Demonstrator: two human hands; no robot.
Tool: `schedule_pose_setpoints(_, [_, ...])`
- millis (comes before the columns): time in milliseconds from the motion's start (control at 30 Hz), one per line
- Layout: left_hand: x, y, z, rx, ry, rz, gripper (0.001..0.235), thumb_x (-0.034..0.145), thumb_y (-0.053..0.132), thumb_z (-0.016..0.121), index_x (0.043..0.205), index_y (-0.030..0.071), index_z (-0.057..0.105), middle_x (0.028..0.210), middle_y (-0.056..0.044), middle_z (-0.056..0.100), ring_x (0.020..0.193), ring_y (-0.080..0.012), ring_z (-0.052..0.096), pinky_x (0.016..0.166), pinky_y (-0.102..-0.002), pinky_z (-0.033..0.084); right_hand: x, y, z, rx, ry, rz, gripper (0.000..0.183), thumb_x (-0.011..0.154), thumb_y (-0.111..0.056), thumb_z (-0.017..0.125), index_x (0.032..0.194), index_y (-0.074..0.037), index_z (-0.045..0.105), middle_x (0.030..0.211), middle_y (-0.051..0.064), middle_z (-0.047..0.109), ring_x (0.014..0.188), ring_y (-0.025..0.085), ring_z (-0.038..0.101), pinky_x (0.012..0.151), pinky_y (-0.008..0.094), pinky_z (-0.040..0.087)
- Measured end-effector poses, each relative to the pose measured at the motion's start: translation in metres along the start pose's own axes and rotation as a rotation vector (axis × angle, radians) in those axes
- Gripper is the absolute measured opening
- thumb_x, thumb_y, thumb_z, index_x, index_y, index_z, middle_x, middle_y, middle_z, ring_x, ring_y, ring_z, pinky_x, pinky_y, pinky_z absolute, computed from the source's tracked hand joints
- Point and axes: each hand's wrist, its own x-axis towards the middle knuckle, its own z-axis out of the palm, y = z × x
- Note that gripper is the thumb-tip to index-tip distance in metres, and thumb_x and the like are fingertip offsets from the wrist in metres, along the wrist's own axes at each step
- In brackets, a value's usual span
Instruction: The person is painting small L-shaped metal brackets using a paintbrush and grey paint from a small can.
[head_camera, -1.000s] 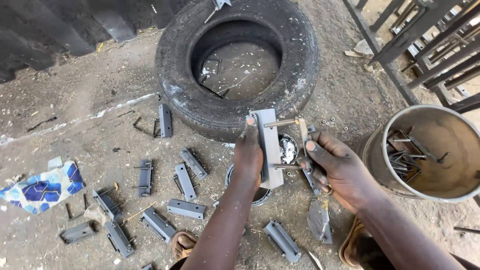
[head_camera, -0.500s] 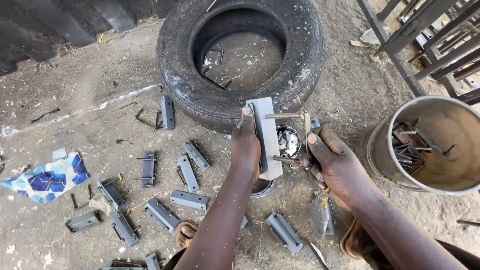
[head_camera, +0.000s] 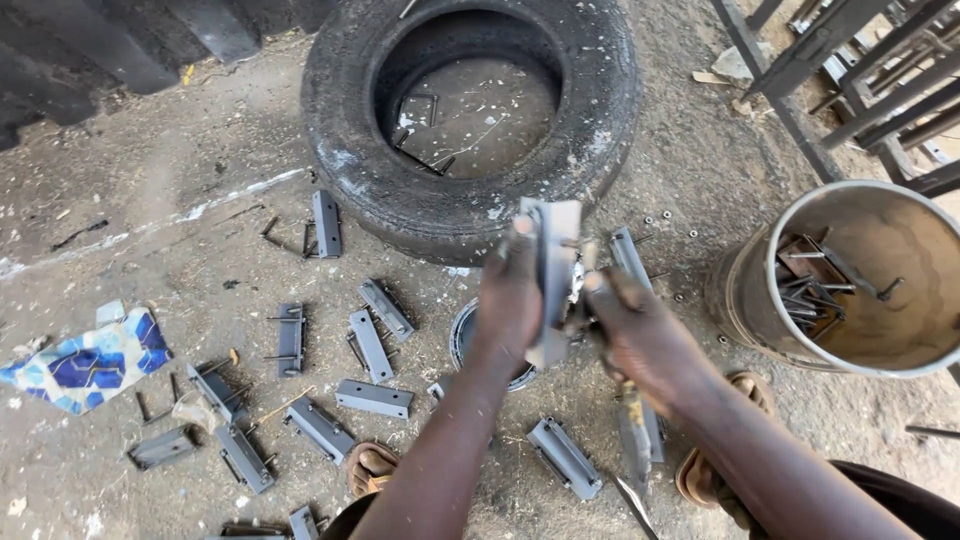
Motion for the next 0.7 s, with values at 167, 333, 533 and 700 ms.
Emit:
schedule_pose_setpoints(167, [0.002,-0.002,0.006,0.003,0.080,0.005,0.090,0.092,0.072,0.039,0.152,0.004,0.040,0.152,-0.020,0.046,0.141,-0.0388,0.043,0.115,-0.055,0.034,0.020,0.031,0.002,-0.200,0.028,-0.130,0.028,0.104,-0.030,0.063,0.095,-0.003,0.060,0.068,0.012,0.056,0.057,0.021,0.052,0.047,0.034,0.044])
schedule_pose_setpoints(333, [0.014,-0.008,-0.001,-0.105,0.155,-0.026,0.091,0.096,0.066,0.037,0.158,0.000,0.030,0.163,-0.021,0.033,0.152,-0.0402,0.028,0.123,-0.056,0.022,0.027,0.028,-0.004,0.034,-0.018,-0.139,0.026,0.103,-0.021,0.061,0.109,0.003,0.054,0.077,0.004,0.044,0.040,0.006,0.039,0.029,0.019,0.035])
schedule_pose_setpoints(533, [-0.014,0.011,-0.003,-0.189,0.062,-0.215,0.077,0.101,0.054,0.038,0.154,-0.001,0.035,0.155,-0.026,0.041,0.146,-0.0422,0.038,0.119,-0.054,0.030,0.035,0.046,-0.013,0.143,-0.069,-0.026,0.019,0.096,-0.014,0.072,0.097,0.005,0.069,0.064,0.001,0.044,0.037,0.004,0.039,0.024,0.020,0.033])
schedule_pose_setpoints(700, [0.038,-0.029,-0.023,0.549,-0.059,-0.058,0.089,0.098,0.069,0.019,0.160,0.006,0.022,0.158,-0.024,0.026,0.146,-0.0441,0.034,0.113,-0.059,0.040,0.050,0.022,-0.036,-0.130,-0.098,0.062,0.027,0.104,-0.016,0.060,0.114,0.007,0.068,0.067,0.008,0.054,0.042,0.010,0.043,0.033,0.022,0.038])
